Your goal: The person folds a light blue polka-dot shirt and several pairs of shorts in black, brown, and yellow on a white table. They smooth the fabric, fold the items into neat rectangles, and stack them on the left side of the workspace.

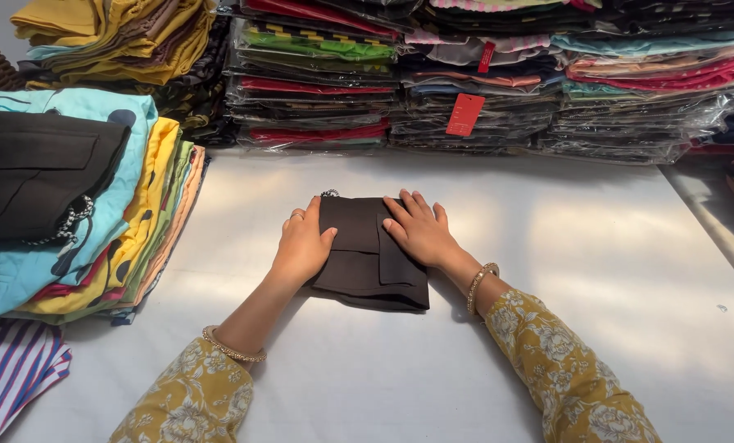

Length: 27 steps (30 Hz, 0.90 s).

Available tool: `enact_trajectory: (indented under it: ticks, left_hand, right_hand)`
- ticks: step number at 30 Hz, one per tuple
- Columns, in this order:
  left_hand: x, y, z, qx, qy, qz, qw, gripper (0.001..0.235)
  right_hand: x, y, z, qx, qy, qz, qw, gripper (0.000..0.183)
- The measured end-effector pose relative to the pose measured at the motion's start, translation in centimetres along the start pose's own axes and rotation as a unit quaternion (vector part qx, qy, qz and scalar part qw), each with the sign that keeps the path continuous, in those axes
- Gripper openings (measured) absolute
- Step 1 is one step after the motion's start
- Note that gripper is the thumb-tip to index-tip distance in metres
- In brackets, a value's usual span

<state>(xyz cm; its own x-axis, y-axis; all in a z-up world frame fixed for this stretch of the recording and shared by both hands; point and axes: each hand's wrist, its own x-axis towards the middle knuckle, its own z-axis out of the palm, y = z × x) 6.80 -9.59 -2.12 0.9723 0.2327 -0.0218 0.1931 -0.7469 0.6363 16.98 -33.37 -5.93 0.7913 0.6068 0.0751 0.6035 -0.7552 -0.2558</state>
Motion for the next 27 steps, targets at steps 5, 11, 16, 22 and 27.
enact_trajectory:
  ticks: [5, 11, 16, 22, 27]
  left_hand:
    - [0.7, 0.0, -1.2, 0.049, -0.013, -0.018, 0.999, 0.089]
    - [2.7, -2.8, -0.5, -0.142, -0.097, -0.061, 0.983, 0.074]
    - [1.4, 0.0, -1.4, -0.428, -0.190, -0.001, 0.884, 0.064]
    - [0.2, 4.2, -1.9, -0.323, -0.022, 0.273, 0.906, 0.039]
    - [0.2, 1.9, -1.2, -0.055, -0.058, 0.380, 0.921, 0.015]
  right_hand:
    - [0.8, 1.8, 0.8, -0.018, 0.146, 0.083, 0.986, 0.067]
    - [-0.8, -1.5, -3.5, 0.262, 0.051, 0.160, 0.950, 0.082]
    - [-1.5, 0.7, -4.8, 0.568, 0.012, 0.186, 0.802, 0.096]
    - [-6.6, -0.2, -14.7, 0.491, 0.193, -0.068, 0.847, 0.071]
    - [-11.4, 4.5, -10.9, 0.106, 0.051, -0.124, 0.985, 0.044]
